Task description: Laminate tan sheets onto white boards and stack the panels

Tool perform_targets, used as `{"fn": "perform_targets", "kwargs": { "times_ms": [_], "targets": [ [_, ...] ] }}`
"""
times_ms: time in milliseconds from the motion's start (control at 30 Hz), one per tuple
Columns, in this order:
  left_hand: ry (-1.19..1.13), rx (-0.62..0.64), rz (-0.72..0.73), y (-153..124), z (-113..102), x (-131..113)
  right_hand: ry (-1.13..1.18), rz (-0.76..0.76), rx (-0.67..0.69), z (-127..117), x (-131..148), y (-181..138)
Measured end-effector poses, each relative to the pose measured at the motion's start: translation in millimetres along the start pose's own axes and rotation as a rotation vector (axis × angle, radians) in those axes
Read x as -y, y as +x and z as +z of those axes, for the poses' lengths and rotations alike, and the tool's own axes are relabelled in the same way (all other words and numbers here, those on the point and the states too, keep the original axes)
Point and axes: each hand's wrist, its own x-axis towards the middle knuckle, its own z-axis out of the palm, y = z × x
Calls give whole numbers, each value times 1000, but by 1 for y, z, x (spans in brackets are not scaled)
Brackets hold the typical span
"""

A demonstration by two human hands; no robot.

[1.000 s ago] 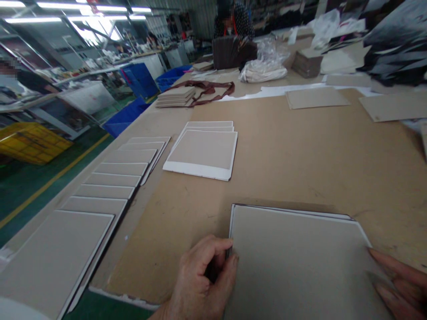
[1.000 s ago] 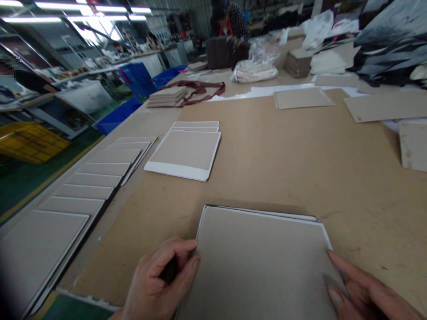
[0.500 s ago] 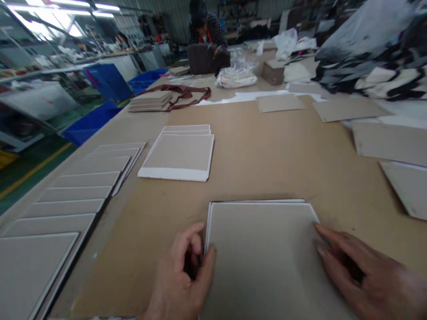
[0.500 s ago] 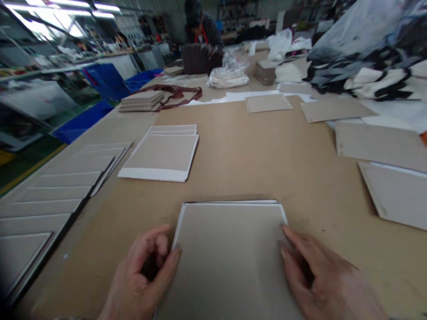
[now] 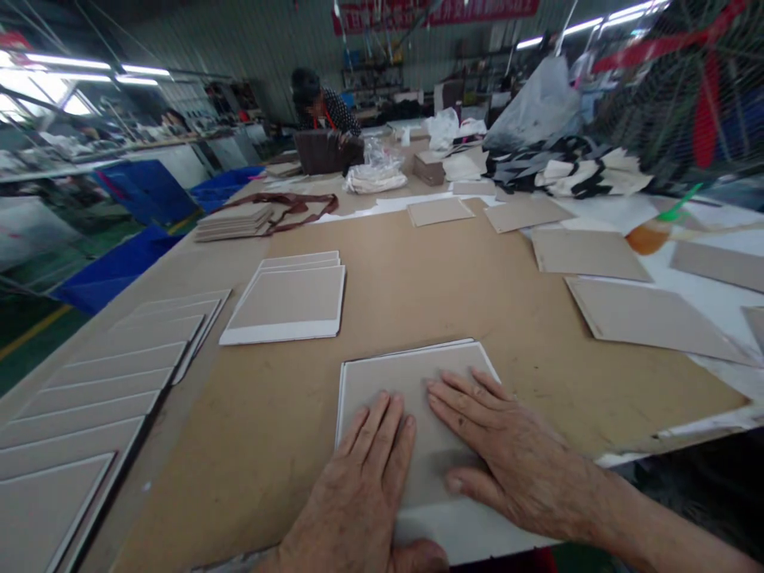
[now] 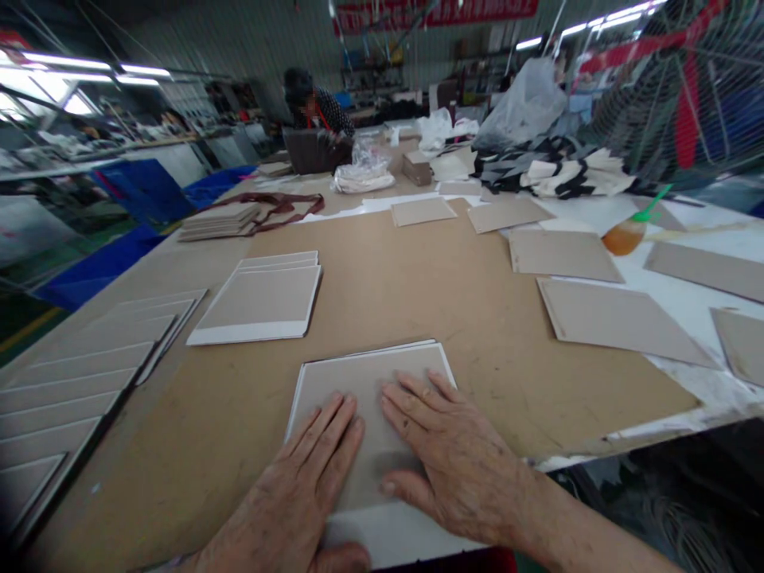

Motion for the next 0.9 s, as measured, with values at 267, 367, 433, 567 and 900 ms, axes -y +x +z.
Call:
{"fn": "perform_targets", "kwargs": {
  "times_ms": [267, 367, 433, 567, 900],
  "targets": [
    [-75, 47, -69, -22, 8, 1, 53, 472, -178, -6, -60, -14],
    [-108, 84, -84, -21, 10, -1, 314, 560, -223, -10, -71, 1],
    [-124, 94, -92, -21, 12, -1, 424, 578, -235, -9, -74, 10],
    [-160, 105, -104, -22, 14, -1, 446, 593, -256, -4, -79, 18],
    [-256, 231, -168, -14, -2, -4, 288, 555, -285, -10, -69, 22]
  ]
}}
